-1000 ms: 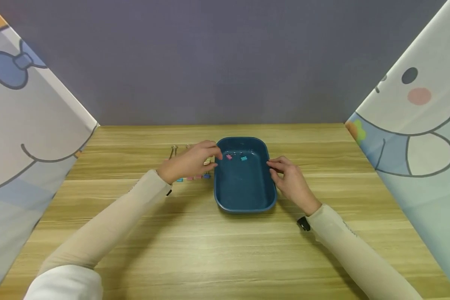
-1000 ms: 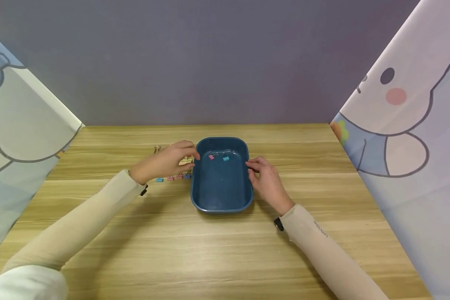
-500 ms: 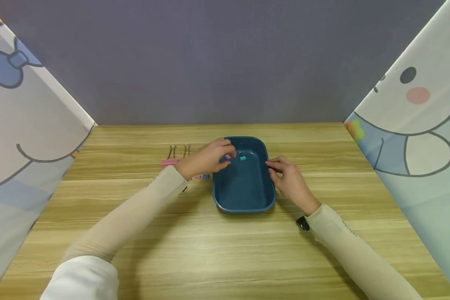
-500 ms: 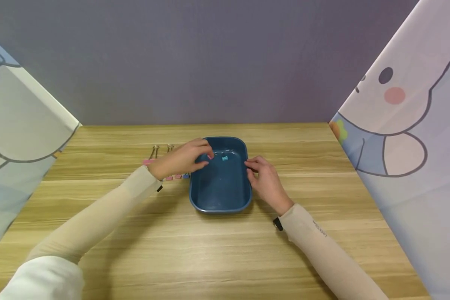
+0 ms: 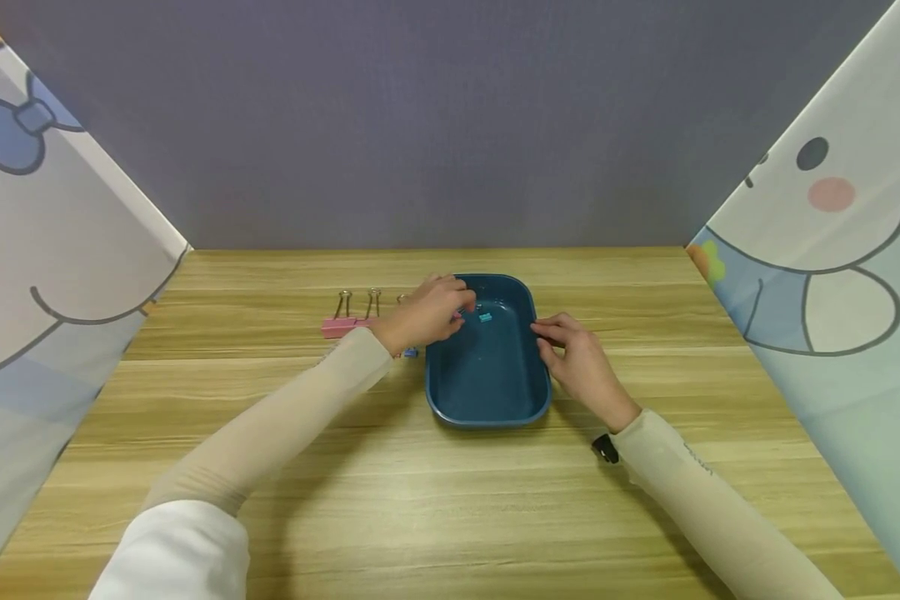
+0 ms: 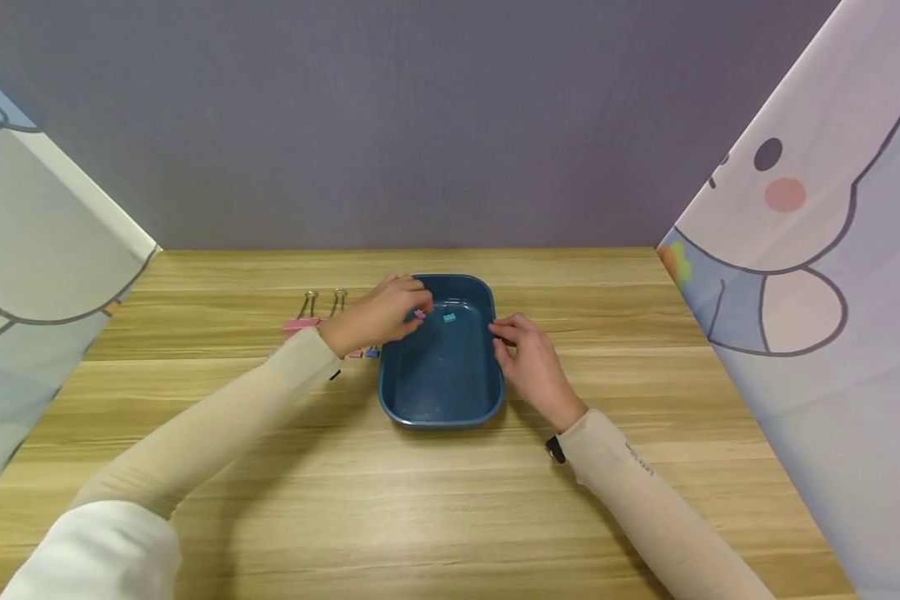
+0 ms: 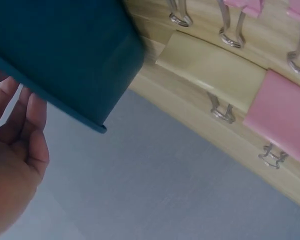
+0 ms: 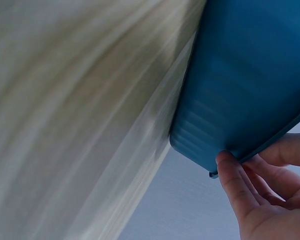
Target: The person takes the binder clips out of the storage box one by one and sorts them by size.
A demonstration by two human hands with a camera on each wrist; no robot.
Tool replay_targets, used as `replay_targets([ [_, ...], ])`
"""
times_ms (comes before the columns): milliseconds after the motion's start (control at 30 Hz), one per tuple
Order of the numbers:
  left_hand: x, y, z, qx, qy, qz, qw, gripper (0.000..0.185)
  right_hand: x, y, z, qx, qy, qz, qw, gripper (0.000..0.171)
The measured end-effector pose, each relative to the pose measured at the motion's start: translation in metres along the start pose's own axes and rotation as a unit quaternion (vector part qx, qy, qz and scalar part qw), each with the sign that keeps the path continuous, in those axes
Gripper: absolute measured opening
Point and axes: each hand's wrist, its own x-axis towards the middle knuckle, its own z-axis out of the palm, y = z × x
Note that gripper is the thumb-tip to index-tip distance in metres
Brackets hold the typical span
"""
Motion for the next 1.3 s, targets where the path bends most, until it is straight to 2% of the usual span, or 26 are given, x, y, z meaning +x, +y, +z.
replay_targets([
  [233, 0.006, -0.003, 0.007, -0.003, -0.017, 0.001, 0.9999, 0.017, 0.000, 0.000, 0.000, -0.001, 0.002, -0.008, 1.000, 0.026],
  [500, 0.015, -0.009, 0.012, 0.024, -0.044, -0.031, 0.9983, 0.022, 0.001, -0.001, 0.000, 0.001, 0.001, -0.006, 1.000, 0.026],
  [733, 0.019, -0.008, 0.015, 0.006, -0.067, -0.066, 0.9956, 0.023, 0.001, 0.000, 0.000, 0.001, 0.001, -0.004, 1.000, 0.026],
  [867, 0.021, -0.008, 0.016, -0.009, -0.069, -0.078, 0.9946, 0.015, 0.000, -0.001, 0.000, -0.002, 0.005, -0.007, 1.000, 0.025],
  [1000, 0.024, -0.008, 0.018, -0.015, -0.062, -0.083, 0.9945, 0.019, 0.000, -0.001, 0.000, -0.004, 0.009, -0.011, 1.000, 0.025],
  [1167, 0.025, -0.007, 0.023, 0.002, -0.079, -0.102, 0.9917, 0.027, 0.000, 0.000, 0.001, -0.002, 0.008, -0.011, 1.000, 0.025],
  [1300, 0.027, -0.007, 0.026, 0.019, -0.100, -0.104, 0.9893, 0.026, 0.000, 0.001, 0.002, -0.006, 0.008, -0.014, 1.000, 0.025],
])
